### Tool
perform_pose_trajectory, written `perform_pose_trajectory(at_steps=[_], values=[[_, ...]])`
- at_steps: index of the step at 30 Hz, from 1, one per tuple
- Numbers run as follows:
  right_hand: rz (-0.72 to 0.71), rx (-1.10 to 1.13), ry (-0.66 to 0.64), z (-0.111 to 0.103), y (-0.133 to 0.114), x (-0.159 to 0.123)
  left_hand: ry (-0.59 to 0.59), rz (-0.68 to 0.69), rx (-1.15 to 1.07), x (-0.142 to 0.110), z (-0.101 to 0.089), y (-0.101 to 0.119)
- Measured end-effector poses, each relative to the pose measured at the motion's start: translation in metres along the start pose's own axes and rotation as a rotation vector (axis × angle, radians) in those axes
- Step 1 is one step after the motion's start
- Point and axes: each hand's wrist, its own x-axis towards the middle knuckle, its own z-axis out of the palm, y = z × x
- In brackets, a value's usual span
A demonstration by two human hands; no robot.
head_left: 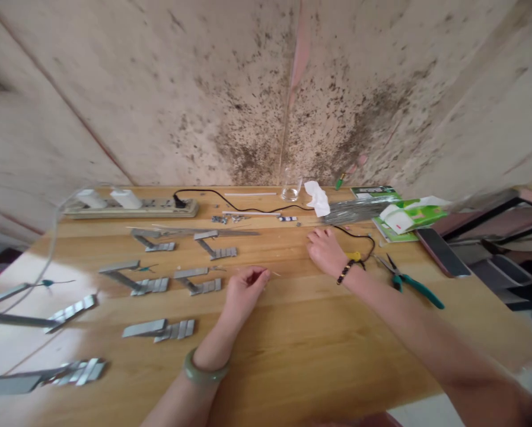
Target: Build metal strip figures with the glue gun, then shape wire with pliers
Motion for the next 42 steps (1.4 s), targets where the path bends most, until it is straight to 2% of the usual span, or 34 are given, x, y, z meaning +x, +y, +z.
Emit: perform_pose_trajectory(at_steps=[5,9,14,16,18,20,23,29,32,34,37,39,42], values=[[-0.050,0.079,0.021,-0.010,-0.017,0.031,-0.018,0.030,0.027,-0.001,0.001,-0.005],[-0.064,0.216,0.031,-0.022,-0.043,0.085,-0.045,0.065,0.082,-0.003,0.000,-0.002],[-0.007,0.392,0.105,-0.026,-0.070,0.150,-0.050,0.074,0.156,-0.002,-0.003,-0.004],[0.022,0.448,0.140,-0.026,-0.073,0.158,-0.050,0.089,0.168,0.000,-0.004,-0.006],[0.033,0.496,0.170,-0.025,-0.070,0.154,-0.051,0.106,0.187,0.000,-0.004,-0.007],[0.032,0.536,0.193,-0.025,-0.058,0.136,-0.051,0.129,0.211,0.001,-0.005,-0.007],[0.056,0.571,0.228,-0.030,-0.024,0.089,-0.057,0.167,0.231,0.000,-0.006,-0.005],[0.253,0.514,0.299,-0.045,0.071,-0.043,-0.044,0.148,0.239,0.002,-0.008,-0.004],[0.385,0.491,0.276,-0.040,0.103,-0.107,-0.011,0.127,0.248,0.005,-0.008,-0.007],[0.455,0.437,0.273,-0.030,0.113,-0.144,-0.012,0.122,0.263,0.005,-0.008,-0.009],[0.534,0.379,0.268,-0.009,0.112,-0.186,-0.008,0.139,0.311,0.005,-0.008,-0.008],[0.600,0.289,0.215,0.005,0.103,-0.203,-0.004,0.139,0.349,0.004,-0.008,-0.006],[0.648,0.202,0.048,0.017,0.086,-0.214,-0.002,0.130,0.366,0.003,-0.009,-0.003]])
